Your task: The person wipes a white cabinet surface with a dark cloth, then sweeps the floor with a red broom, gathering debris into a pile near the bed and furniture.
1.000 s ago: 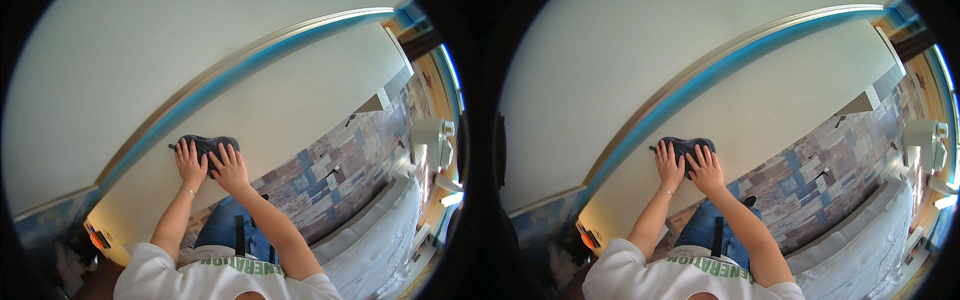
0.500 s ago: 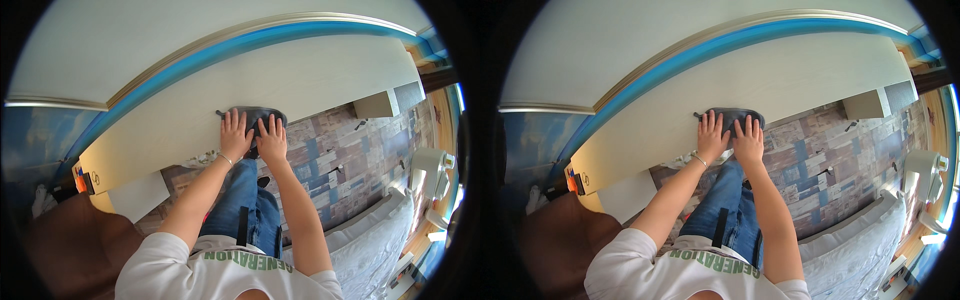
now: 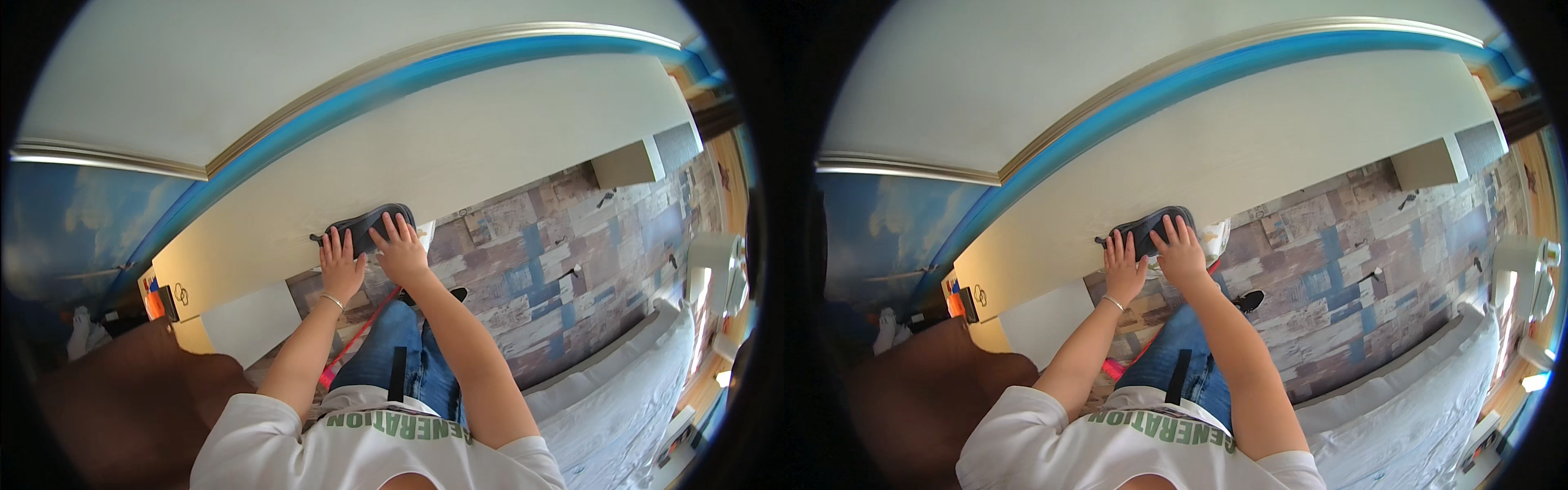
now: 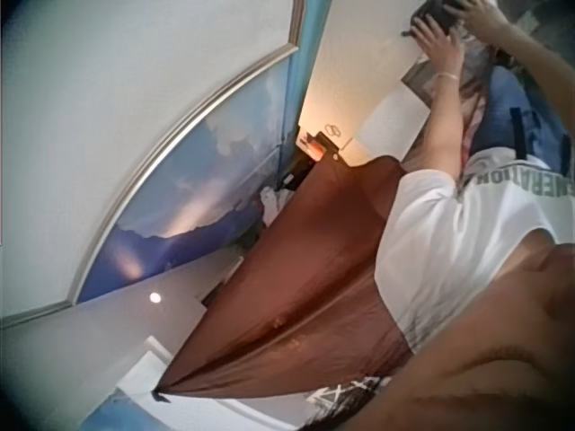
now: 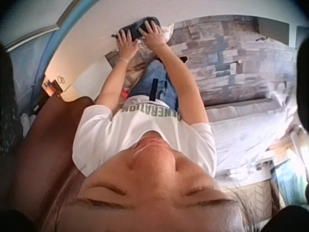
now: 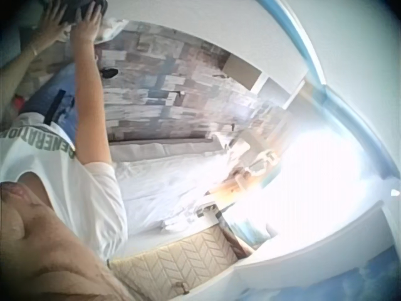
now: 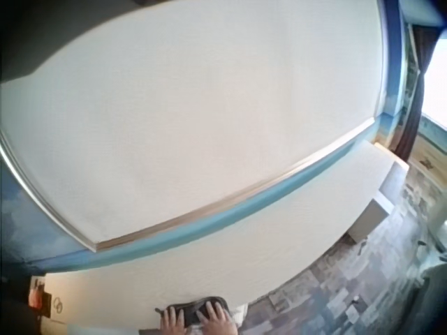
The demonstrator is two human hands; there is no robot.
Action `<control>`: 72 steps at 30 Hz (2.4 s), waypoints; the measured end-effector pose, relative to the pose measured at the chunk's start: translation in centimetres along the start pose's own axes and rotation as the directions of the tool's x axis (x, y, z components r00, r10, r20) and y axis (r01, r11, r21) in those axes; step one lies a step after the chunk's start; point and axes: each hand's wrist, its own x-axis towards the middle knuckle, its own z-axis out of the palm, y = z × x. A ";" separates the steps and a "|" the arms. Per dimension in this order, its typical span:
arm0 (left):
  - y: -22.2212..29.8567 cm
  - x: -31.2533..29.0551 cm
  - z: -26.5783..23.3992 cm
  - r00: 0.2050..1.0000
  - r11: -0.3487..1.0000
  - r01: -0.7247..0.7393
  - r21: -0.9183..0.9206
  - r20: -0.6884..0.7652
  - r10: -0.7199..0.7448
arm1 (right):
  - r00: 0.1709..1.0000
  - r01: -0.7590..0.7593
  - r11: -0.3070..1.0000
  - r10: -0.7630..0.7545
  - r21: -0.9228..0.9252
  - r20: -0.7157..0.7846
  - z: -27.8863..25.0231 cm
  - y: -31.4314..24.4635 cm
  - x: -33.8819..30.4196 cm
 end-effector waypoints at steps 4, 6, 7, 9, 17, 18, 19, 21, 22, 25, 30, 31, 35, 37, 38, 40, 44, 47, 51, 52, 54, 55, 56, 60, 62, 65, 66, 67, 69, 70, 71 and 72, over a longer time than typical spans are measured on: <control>1.1 1.8 -1.0 0.991 0.991 -0.130 0.032 0.020 0.129 | 0.996 -0.092 0.996 0.092 -0.010 0.019 -1.2 0.8 -0.1; 2.1 4.0 -1.0 0.959 0.959 -0.283 0.015 0.023 0.283 | 0.985 -0.170 0.985 0.170 -0.026 -0.017 -1.9 2.4 -0.3; 2.9 5.2 -1.2 0.934 0.934 -0.357 0.006 0.022 0.357 | 0.976 -0.214 0.976 0.212 -0.029 -0.053 -2.2 3.3 -0.4; 4.3 7.2 -1.2 0.896 0.896 -0.445 -0.020 -0.030 0.444 | 0.955 -0.292 0.954 0.288 -0.066 -0.069 -3.1 4.7 -0.6; 4.4 5.5 -0.8 0.855 0.855 -0.519 -0.005 -0.021 0.518 | 0.938 -0.340 0.940 0.340 0.001 -0.074 -0.8 1.1 -0.8; 3.6 4.6 -0.6 0.869 0.869 -0.494 -0.029 -0.041 0.492 | 0.947 -0.310 0.950 0.312 0.034 -0.075 -0.3 0.1 -0.9; 2.8 3.7 -0.5 0.881 0.880 -0.473 -0.054 -0.063 0.470 | 0.955 -0.282 0.957 0.287 0.066 -0.081 0.0 -0.8 -1.0; 0.8 2.2 -0.3 0.884 0.883 -0.463 -0.070 -0.102 0.456 | 0.961 -0.227 0.953 0.252 0.203 -0.110 1.5 -2.4 -1.5; -0.1 1.5 -0.2 0.885 0.883 -0.460 -0.090 -0.124 0.448 | 0.961 -0.194 0.936 0.242 0.295 -0.134 1.9 -3.3 -1.9; -1.3 -0.1 0.0 0.861 0.862 -0.500 -0.086 -0.163 0.483 | 0.975 -0.199 0.912 0.223 0.359 -0.026 3.1 -5.7 -3.9; 0.5 -6.4 1.3 0.904 0.803 -0.207 -0.559 0.205 0.376 | 0.916 -0.289 0.771 0.396 0.568 -0.071 6.0 -8.2 -12.4; 1.0 -8.3 2.1 0.895 0.788 -0.187 -0.586 0.229 0.382 | 0.905 -0.314 0.731 0.424 0.606 -0.043 6.6 -8.5 -14.5; 2.6 -17.4 5.7 0.839 0.548 0.281 -0.788 0.478 0.258 | 0.834 -0.433 0.570 0.547 0.698 0.071 8.3 -10.9 -22.9; 2.1 -22.1 9.3 0.857 0.382 0.390 -0.838 0.482 0.181 | 0.795 -0.460 0.500 0.600 0.734 0.089 10.0 -12.3 -26.5; 2.0 -24.0 10.6 0.854 0.417 0.411 -0.811 0.503 0.137 | 0.767 -0.444 0.489 0.640 0.750 0.037 11.3 -12.9 -27.8; 1.1 -26.4 12.4 0.824 0.390 0.487 -0.782 0.559 0.092 | 0.756 -0.453 0.486 0.654 0.747 0.032 14.3 -13.8 -29.5; -2.1 -27.8 17.0 0.813 0.439 0.546 -0.714 0.578 -0.070 | 0.736 -0.504 0.383 0.660 0.774 0.152 19.4 -13.7 -29.4; -6.0 -26.6 22.2 0.789 0.403 0.603 -0.689 0.590 -0.171 | 0.730 -0.573 0.295 0.608 0.765 0.312 23.5 -13.2 -27.8; -9.6 -23.8 29.1 0.814 0.573 0.537 -0.619 0.558 -0.161 | 0.725 -0.616 0.324 0.589 0.718 0.356 33.0 -11.5 -26.8; -10.7 -23.0 31.0 0.836 0.694 0.453 -0.559 0.538 -0.111 | 0.684 -0.647 0.262 0.614 0.716 0.393 35.1 -11.0 -26.4; -12.2 -20.9 34.6 0.820 0.845 0.346 -0.407 0.570 -0.062 | 0.654 -0.684 0.263 0.635 0.680 0.412 40.2 -9.9 -25.6; -12.6 -19.4 36.2 0.794 0.886 0.329 -0.328 0.604 -0.071 | 0.645 -0.698 0.273 0.642 0.662 0.415 42.2 -9.2 -25.0; -13.9 -18.8 39.1 0.833 0.904 0.294 -0.310 0.548 -0.083 | 0.634 -0.704 0.263 0.651 0.660 0.417 44.1 -8.7 -24.6; -14.9 -16.7 45.4 0.793 0.912 0.398 -0.102 0.538 -0.286 | 0.518 -0.752 0.137 0.727 0.645 0.450 52.0 -7.1 -23.6; -15.8 -16.7 48.8 0.834 0.911 0.406 -0.073 0.438 -0.336 | 0.501 -0.770 0.116 0.718 0.627 0.483 54.5 -6.6 -23.1; -16.4 -15.9 51.4 0.814 0.981 0.194 0.002 0.558 -0.163 | 0.477 -0.768 0.081 0.735 0.635 0.483 56.5 -5.9 -23.1; -16.8 -16.1 51.8 0.821 0.987 0.161 -0.011 0.557 -0.128 | 0.469 -0.764 0.066 0.740 0.642 0.481 56.8 -6.1 -23.4; -17.0 -16.2 52.1 0.827 0.992 0.125 -0.026 0.555 -0.090 | 0.465 -0.771 0.059 0.733 0.634 0.497 56.9 -5.9 -23.6; -16.4 -16.5 51.8 0.799 0.996 0.067 -0.058 0.601 -0.019 | 0.453 -0.781 0.039 0.722 0.623 0.523 56.6 -5.2 -24.5; -15.3 -17.0 50.6 0.763 0.996 0.048 -0.074 0.647 0.011 | 0.416 -0.765 0.011 0.772 0.644 0.481 55.7 -5.1 -24.9; -14.1 -17.6 49.3 0.724 0.995 0.029 -0.092 0.688 0.043 | 0.375 -0.746 -0.014 0.818 0.666 0.436 54.7 -5.0 -25.4; -13.5 -18.8 48.4 0.752 0.986 -0.008 -0.166 0.649 0.115 | 0.343 -0.722 -0.027 0.854 0.691 0.391 53.0 -5.3 -25.7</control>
